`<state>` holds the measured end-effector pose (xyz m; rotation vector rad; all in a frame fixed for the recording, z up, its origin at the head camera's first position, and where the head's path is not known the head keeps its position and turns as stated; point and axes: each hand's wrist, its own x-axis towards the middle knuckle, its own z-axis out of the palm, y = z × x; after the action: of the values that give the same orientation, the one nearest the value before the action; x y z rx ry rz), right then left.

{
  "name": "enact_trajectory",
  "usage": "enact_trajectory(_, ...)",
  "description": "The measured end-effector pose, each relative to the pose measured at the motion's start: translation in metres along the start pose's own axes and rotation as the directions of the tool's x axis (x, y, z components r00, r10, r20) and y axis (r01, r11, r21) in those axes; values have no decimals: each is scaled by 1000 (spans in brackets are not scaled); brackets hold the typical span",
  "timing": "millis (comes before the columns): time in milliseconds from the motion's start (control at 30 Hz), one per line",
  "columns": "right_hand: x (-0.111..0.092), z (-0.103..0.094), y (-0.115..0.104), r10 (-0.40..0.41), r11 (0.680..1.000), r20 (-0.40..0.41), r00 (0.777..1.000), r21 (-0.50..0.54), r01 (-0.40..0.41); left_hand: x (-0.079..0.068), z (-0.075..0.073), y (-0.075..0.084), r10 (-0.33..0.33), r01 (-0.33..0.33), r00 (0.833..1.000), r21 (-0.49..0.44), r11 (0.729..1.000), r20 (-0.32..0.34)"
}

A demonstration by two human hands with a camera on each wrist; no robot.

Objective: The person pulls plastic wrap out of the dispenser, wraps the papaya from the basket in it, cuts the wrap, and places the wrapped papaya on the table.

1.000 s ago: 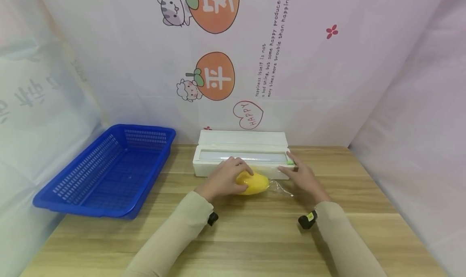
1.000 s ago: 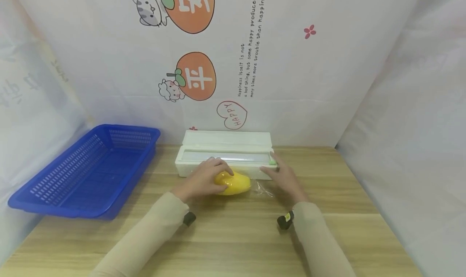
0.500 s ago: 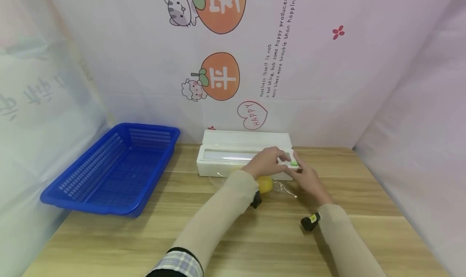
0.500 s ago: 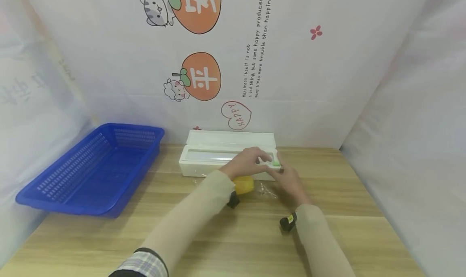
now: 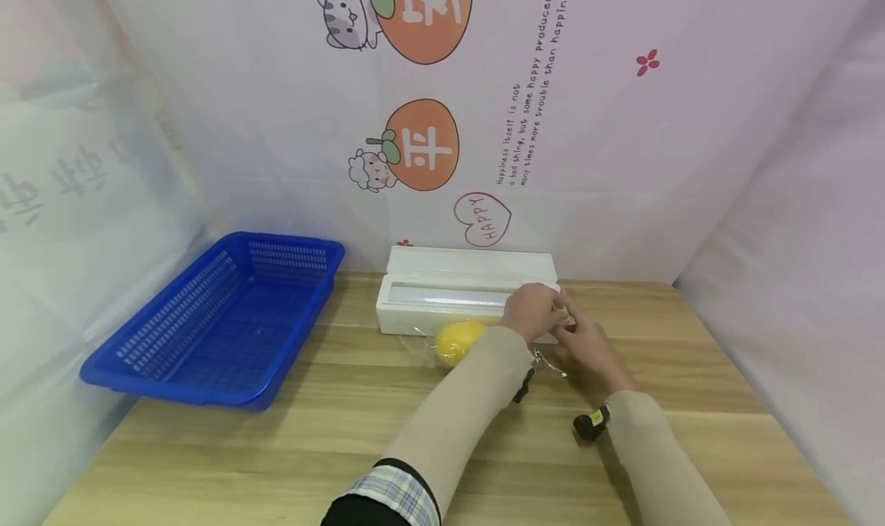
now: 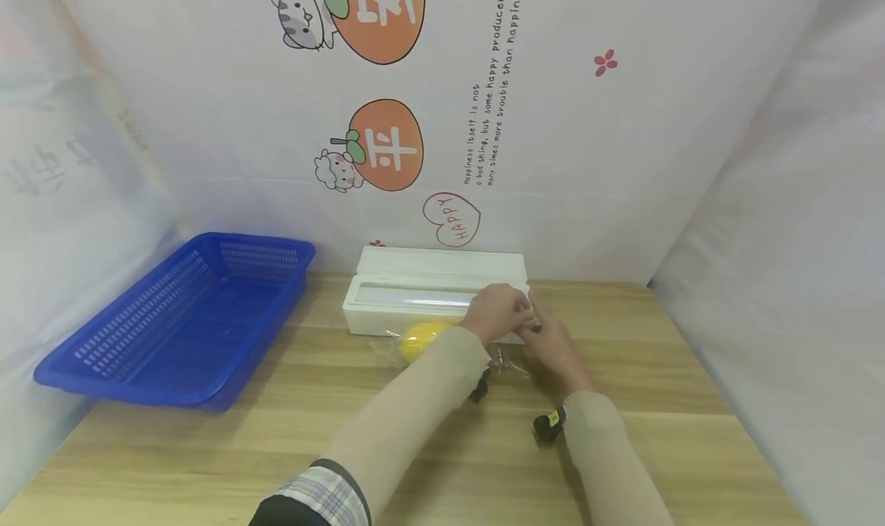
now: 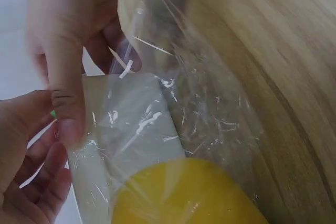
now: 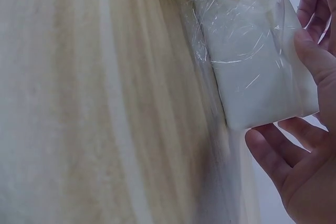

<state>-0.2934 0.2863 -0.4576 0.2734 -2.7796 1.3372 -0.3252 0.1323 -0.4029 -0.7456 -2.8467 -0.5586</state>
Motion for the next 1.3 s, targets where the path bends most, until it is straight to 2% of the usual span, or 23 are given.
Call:
enact_trajectory(67,0,0,0,4,1000,-5,1000,1,-4,0,0,-2,16,-16,1000,3,1000,-9)
enact_trajectory(200,1,1,-1,4,1000,-17,1000,-6,-5,-3,-7,-2,24,-25,999,18,1000,23)
enact_trajectory(300,1,2,-1,-1,1000,-14,1000,2,1,-5,-13,1,13,-18,998,77,997,54)
enact_trajectory(500,0,3,-4,-3,1000,1,1000,10,3,-7,-13,5,-27,18,999,194,981,47)
enact_trajectory(633,0,2,-5,5,1000,-7,1000,-4,-5,-8,-14,5,-49,41,998,163,986,47)
enact_trajectory(767,-1,1,-5,16,1000,-14,1000,2,-16,-10,-17,2,-24,20,999,104,994,39)
enact_trajectory(933,-2,1,-5,18,999,-21,1000,29,-18,-8,-18,-4,6,-9,998,37,999,64)
enact_trajectory(1100,-2,2,-4,22,999,-19,1000,35,-21,-6,-19,-9,-7,11,996,-36,999,87)
enact_trajectory(1167,-2,2,-4,18,999,-16,1000,42,-17,-6,-21,-9,-20,23,995,-26,999,98)
enact_trajectory(1300,-2,3,-3,19,999,-27,999,43,-18,-6,-26,-8,-50,42,992,71,997,115)
